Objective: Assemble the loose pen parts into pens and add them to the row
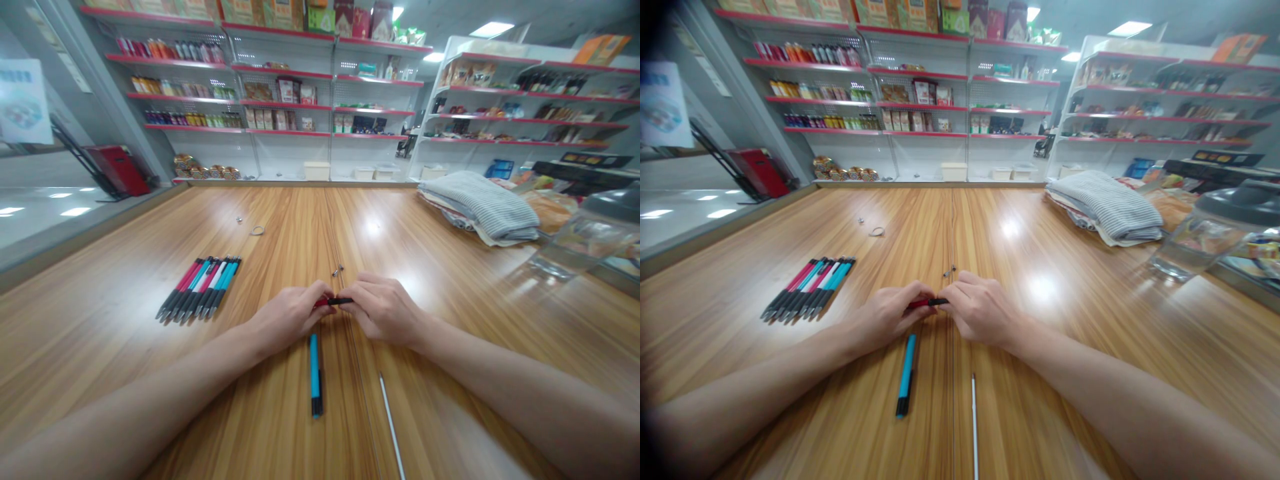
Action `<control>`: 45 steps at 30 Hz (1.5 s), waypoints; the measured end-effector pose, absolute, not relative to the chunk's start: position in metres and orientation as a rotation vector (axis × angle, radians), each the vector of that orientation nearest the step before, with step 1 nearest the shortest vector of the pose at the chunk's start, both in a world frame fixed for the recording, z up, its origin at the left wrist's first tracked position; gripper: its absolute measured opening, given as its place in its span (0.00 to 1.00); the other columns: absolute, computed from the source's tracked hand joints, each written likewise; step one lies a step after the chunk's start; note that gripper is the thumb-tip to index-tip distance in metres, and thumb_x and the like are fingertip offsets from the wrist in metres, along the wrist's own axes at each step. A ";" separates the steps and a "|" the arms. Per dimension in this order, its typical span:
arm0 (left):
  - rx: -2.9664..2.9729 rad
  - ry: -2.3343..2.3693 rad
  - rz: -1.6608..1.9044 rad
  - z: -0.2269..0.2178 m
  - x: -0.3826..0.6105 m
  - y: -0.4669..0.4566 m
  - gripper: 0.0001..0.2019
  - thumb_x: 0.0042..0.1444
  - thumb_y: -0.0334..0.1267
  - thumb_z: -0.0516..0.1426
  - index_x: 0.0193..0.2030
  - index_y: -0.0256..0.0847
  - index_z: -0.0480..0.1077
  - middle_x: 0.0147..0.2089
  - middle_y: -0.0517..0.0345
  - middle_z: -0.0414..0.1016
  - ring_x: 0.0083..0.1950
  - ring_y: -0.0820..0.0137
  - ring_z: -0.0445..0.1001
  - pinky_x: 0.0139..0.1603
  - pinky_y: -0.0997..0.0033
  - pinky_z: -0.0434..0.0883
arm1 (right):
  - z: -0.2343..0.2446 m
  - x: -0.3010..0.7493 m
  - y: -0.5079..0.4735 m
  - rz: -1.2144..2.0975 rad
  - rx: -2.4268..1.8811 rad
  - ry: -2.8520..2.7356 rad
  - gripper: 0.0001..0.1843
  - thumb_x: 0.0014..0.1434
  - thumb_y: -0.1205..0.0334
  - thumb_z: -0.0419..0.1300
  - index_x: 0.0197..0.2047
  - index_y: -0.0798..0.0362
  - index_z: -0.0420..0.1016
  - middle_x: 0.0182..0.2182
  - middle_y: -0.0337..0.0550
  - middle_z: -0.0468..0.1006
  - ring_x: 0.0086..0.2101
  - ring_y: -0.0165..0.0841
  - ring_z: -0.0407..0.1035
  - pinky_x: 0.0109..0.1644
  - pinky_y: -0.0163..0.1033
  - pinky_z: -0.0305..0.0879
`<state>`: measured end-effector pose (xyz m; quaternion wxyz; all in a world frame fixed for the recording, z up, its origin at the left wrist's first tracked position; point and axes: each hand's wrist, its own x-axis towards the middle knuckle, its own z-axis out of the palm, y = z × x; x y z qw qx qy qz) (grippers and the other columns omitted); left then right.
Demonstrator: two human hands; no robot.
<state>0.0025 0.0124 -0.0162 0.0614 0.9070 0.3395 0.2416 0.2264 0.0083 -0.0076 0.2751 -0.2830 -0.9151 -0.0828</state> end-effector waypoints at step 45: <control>2.726 1.573 0.600 -0.012 0.000 0.019 0.11 0.66 0.45 0.45 0.44 0.43 0.63 0.32 0.56 0.77 0.33 0.63 0.77 0.27 0.72 0.59 | -0.014 0.241 0.037 0.155 -0.913 -2.422 0.20 0.66 0.61 0.50 0.59 0.54 0.65 0.52 0.49 0.72 0.54 0.42 0.61 0.57 0.53 0.55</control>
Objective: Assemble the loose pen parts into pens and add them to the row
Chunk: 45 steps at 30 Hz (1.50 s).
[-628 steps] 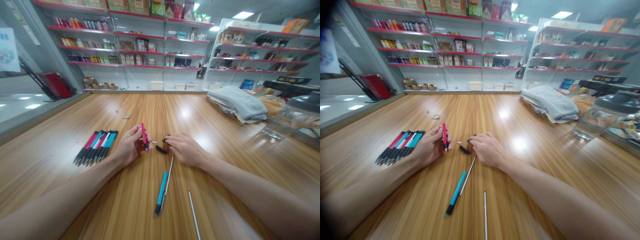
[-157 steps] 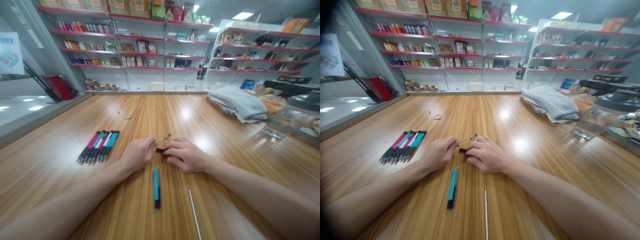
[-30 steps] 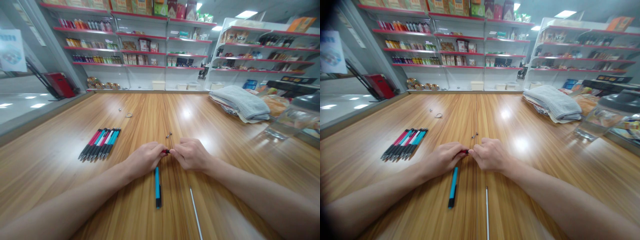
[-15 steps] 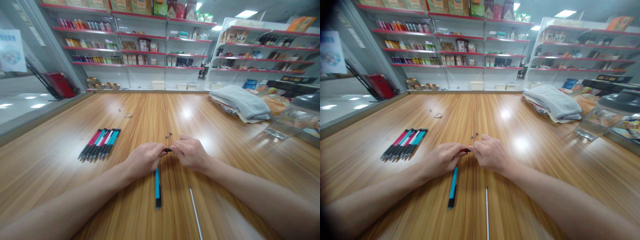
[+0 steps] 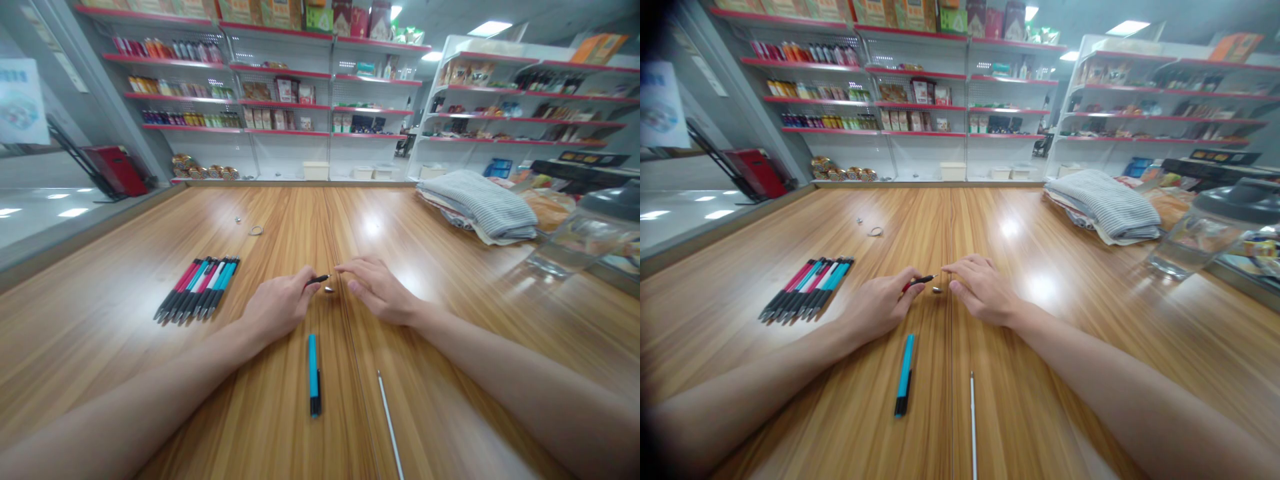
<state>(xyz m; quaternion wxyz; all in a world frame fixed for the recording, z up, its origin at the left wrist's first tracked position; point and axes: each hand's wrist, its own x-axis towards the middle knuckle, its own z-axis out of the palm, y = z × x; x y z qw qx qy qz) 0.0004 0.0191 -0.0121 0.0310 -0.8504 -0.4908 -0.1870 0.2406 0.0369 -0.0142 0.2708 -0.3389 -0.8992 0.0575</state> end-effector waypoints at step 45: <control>-2.934 -1.205 -0.621 -0.012 -0.007 0.019 0.11 0.66 0.43 0.45 0.40 0.42 0.65 0.34 0.57 0.74 0.35 0.68 0.73 0.34 0.72 0.64 | -0.005 0.220 -0.020 0.160 -0.392 -2.675 0.03 0.57 0.64 0.56 0.34 0.53 0.69 0.26 0.39 0.71 0.29 0.30 0.65 0.32 0.37 0.59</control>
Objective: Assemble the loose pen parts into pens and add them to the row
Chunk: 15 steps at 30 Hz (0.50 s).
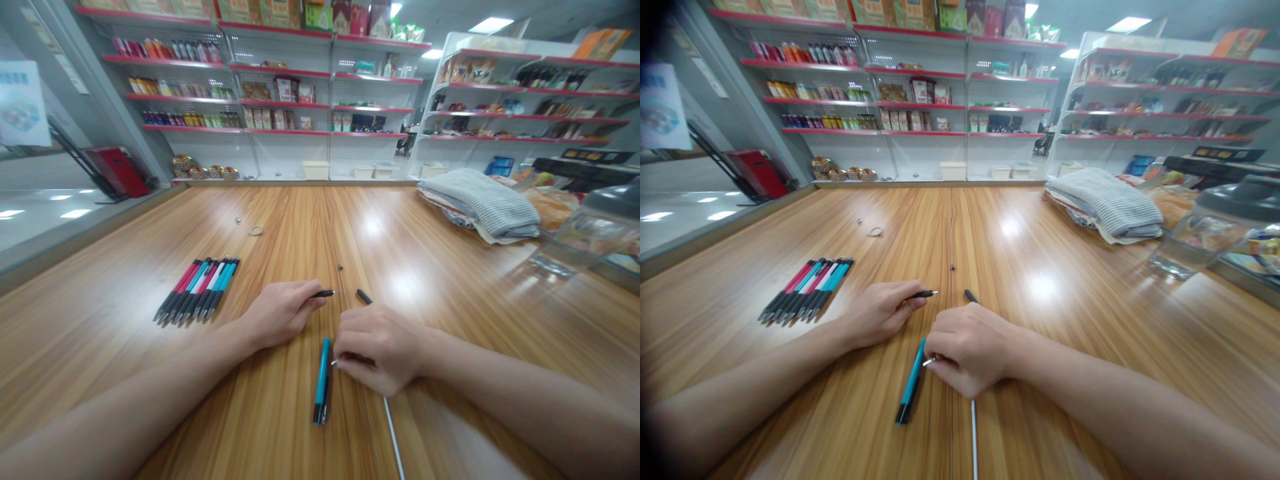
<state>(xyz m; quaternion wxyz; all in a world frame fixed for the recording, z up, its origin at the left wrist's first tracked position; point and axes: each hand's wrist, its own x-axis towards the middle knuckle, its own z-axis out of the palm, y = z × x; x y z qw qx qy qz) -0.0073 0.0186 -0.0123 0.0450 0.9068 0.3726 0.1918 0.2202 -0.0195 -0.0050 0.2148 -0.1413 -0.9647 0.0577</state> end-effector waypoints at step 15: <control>2.823 0.934 0.726 -0.013 -0.011 0.017 0.08 0.65 0.39 0.48 0.40 0.40 0.65 0.31 0.60 0.70 0.31 0.72 0.69 0.31 0.73 0.60 | -0.002 0.217 -0.002 0.105 -0.698 -2.079 0.05 0.62 0.67 0.56 0.39 0.56 0.73 0.30 0.45 0.74 0.32 0.30 0.68 0.37 0.36 0.67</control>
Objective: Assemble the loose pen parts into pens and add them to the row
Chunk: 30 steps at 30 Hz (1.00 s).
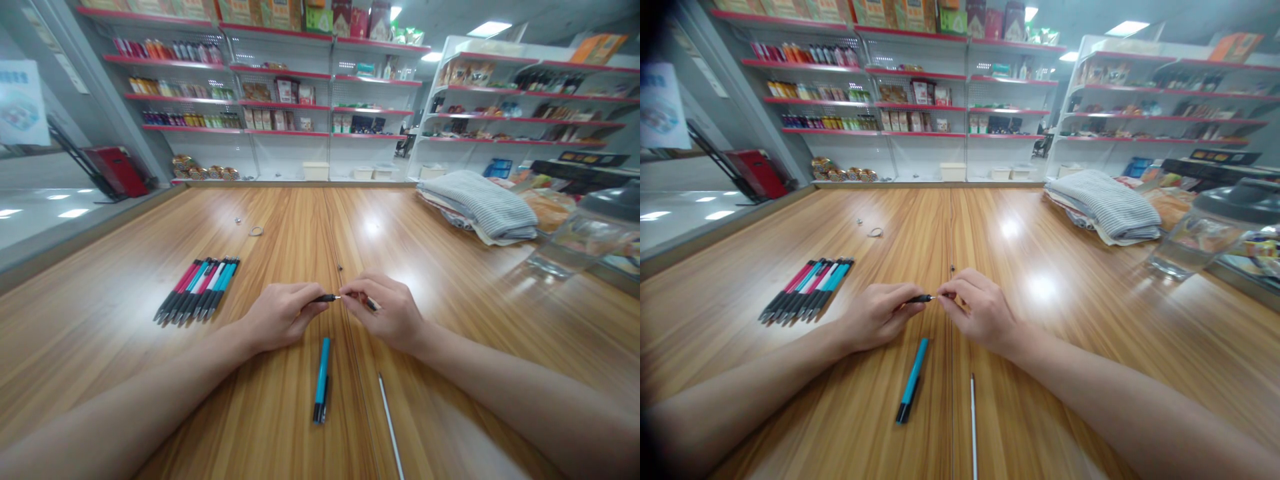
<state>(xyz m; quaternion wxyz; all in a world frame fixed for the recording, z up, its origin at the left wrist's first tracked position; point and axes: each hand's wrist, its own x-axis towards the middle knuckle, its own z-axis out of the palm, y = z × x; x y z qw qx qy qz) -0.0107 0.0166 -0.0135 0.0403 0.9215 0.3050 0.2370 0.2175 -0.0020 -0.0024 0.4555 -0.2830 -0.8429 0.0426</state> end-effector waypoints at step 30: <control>2.966 1.145 0.686 -0.015 -0.001 0.012 0.11 0.66 0.44 0.47 0.41 0.41 0.66 0.32 0.60 0.73 0.31 0.71 0.72 0.28 0.73 0.61 | -0.010 0.222 0.002 0.031 -0.548 -2.183 0.13 0.61 0.75 0.55 0.48 0.57 0.69 0.40 0.48 0.75 0.42 0.32 0.70 0.47 0.38 0.70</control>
